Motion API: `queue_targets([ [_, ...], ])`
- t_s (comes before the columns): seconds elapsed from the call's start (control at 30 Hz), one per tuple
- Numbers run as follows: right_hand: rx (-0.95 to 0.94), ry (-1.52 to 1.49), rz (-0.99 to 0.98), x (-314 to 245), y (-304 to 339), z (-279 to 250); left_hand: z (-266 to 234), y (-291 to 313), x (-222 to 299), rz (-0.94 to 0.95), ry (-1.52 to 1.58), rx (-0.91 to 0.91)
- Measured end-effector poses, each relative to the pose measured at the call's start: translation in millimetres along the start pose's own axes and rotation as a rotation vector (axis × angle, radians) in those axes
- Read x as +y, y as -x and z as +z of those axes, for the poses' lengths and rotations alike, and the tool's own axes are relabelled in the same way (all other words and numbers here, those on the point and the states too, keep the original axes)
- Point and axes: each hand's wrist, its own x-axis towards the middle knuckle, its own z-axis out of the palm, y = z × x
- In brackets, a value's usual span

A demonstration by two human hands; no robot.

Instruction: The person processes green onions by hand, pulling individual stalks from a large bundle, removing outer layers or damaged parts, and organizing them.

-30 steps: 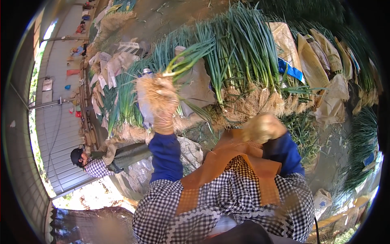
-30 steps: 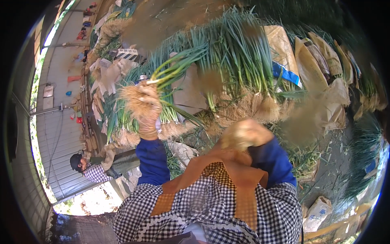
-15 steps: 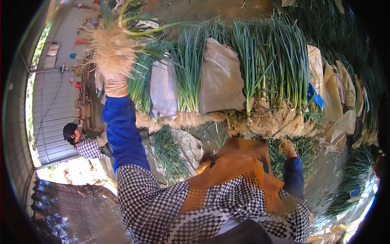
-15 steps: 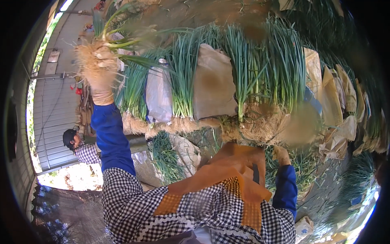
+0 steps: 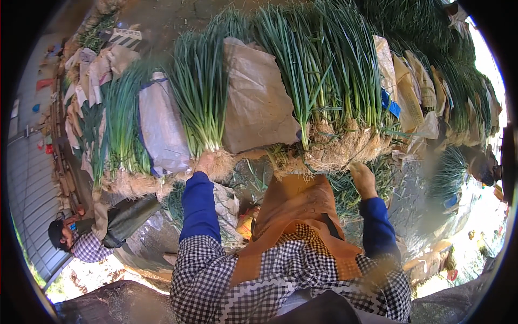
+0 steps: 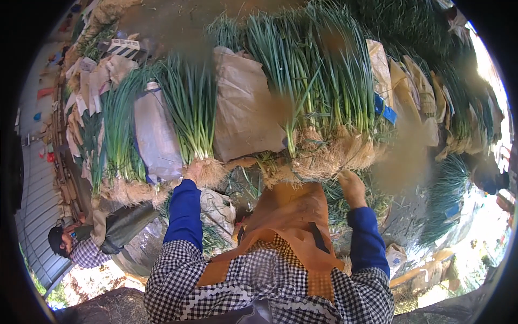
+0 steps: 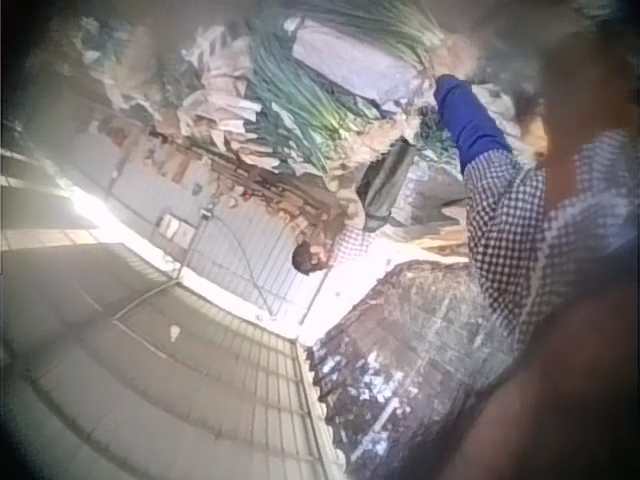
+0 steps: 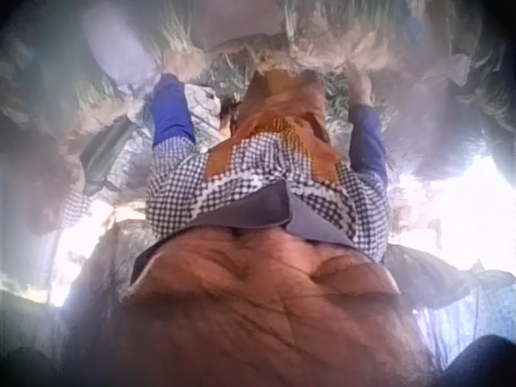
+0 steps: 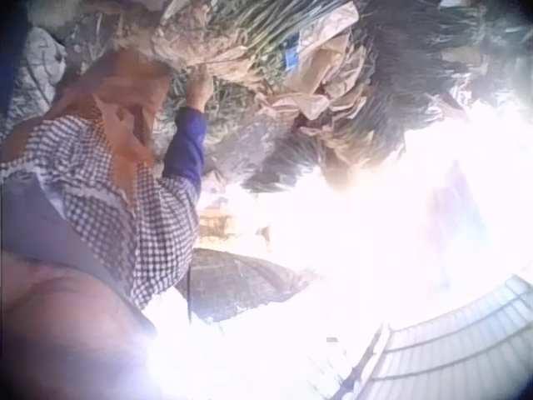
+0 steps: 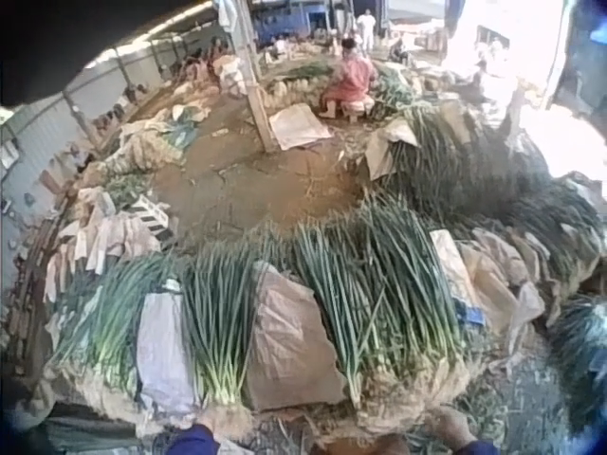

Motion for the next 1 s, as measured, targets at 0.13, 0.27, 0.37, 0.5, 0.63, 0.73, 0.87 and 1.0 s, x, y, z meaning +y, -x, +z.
queue_targets([
  [0.13,-0.130,0.088,-0.141,-117,-54,44,-27,2,-56,-0.265,-0.509,0.446],
  [0.27,-0.231,0.388,-0.056,-125,-87,78,54,31,33,-0.231,-0.736,0.880],
  [0.37,-0.244,0.180,-0.120,-119,-88,71,108,73,54,0.142,-0.612,0.836],
  [0.5,-0.437,-0.507,-0.100,-112,-51,22,242,129,75,0.334,0.029,0.012],
  [0.63,-0.397,-0.739,-0.052,-114,-19,4,355,151,84,0.087,0.454,-0.183],
  [0.73,-0.167,-0.668,-0.144,-80,-21,28,360,137,65,0.070,0.605,-0.215],
  [0.87,-0.016,-0.672,-0.079,-77,-17,39,375,166,115,0.098,0.557,-0.101],
  [1.0,-0.118,-0.475,-0.164,-83,-12,14,378,173,135,0.078,0.420,-0.243],
])
